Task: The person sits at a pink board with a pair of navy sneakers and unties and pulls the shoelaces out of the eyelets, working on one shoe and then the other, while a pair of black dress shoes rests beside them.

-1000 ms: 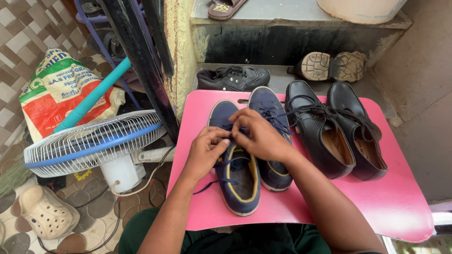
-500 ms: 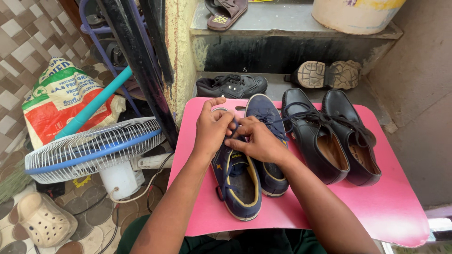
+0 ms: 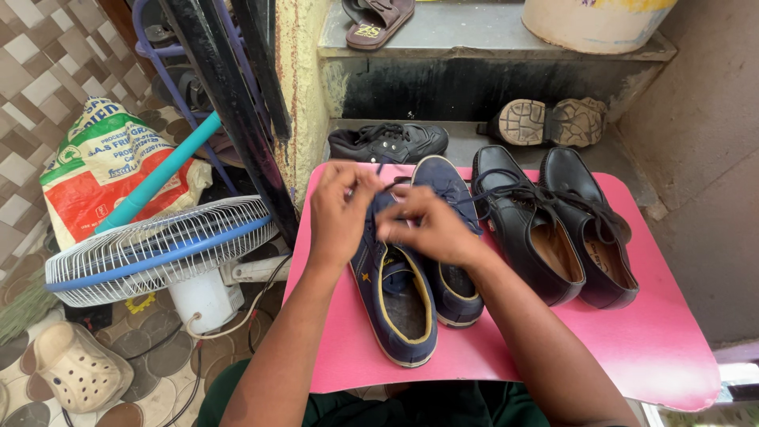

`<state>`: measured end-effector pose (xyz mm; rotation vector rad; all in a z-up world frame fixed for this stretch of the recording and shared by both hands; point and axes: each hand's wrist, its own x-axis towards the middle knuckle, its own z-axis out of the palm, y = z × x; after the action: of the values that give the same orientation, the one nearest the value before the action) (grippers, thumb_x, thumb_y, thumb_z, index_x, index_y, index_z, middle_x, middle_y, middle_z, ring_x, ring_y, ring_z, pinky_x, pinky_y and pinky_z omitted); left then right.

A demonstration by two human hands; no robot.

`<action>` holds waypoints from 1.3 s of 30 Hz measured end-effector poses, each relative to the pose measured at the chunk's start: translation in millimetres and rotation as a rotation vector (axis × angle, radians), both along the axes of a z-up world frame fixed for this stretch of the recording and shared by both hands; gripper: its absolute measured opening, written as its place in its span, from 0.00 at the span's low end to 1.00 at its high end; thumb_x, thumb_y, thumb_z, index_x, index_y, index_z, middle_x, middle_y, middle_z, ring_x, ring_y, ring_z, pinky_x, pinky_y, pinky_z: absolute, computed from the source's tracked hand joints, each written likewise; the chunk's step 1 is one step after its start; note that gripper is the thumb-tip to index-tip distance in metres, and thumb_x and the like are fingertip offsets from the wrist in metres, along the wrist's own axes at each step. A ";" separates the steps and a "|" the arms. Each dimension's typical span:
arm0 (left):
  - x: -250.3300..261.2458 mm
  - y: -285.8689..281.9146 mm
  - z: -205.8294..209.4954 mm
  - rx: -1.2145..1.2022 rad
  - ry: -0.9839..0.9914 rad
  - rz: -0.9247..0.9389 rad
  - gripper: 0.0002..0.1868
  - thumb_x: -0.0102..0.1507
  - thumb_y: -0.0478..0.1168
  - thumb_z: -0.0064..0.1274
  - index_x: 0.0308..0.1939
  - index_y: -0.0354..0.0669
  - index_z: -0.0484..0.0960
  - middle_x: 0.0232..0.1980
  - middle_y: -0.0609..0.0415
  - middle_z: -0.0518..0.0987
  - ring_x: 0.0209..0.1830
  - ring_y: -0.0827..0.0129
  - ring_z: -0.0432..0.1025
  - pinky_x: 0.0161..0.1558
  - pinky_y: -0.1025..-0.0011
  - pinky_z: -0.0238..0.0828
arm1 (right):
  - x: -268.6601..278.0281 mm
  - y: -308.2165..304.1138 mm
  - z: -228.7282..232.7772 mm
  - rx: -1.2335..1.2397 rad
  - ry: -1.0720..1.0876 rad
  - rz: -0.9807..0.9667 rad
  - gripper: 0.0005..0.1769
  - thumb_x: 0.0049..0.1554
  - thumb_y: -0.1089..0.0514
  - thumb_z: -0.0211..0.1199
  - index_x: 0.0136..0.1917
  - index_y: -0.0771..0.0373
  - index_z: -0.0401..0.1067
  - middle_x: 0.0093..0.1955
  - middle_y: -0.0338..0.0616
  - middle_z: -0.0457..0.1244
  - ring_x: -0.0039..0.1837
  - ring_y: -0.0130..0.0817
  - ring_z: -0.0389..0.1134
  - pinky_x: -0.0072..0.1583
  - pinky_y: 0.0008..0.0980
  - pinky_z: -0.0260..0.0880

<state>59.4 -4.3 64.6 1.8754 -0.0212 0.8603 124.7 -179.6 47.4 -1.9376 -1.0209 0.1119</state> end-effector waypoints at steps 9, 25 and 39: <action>-1.5 8.7 -38.6 0.016 0.176 -0.072 0.17 0.70 0.51 0.53 0.45 0.39 0.80 0.44 0.54 0.81 0.40 0.73 0.75 0.43 0.76 0.71 | 9.9 -0.2 -1.2 0.361 0.138 -0.040 0.14 0.57 0.44 0.69 0.47 0.56 0.81 0.80 0.50 0.57 0.75 0.42 0.61 0.66 0.37 0.66; -19.4 12.9 -61.4 -0.134 0.436 -0.159 0.19 0.57 0.36 0.66 0.49 0.38 0.76 0.37 0.57 0.78 0.33 0.78 0.72 0.36 0.77 0.72 | -5.8 5.7 1.2 -0.071 -0.012 -0.023 0.13 0.57 0.47 0.65 0.50 0.55 0.80 0.80 0.49 0.56 0.77 0.48 0.54 0.69 0.43 0.62; -14.8 -15.5 -19.7 -0.184 -0.067 -0.230 0.21 0.63 0.35 0.61 0.57 0.37 0.71 0.45 0.57 0.81 0.41 0.80 0.74 0.41 0.79 0.69 | 2.6 1.8 -2.6 0.354 -0.316 -0.118 0.09 0.56 0.59 0.72 0.46 0.66 0.77 0.76 0.51 0.57 0.73 0.44 0.59 0.72 0.41 0.60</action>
<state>44.6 -19.9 44.8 1.6355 -0.1892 0.7396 127.3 -177.8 44.9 -1.7124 -1.0439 -0.4283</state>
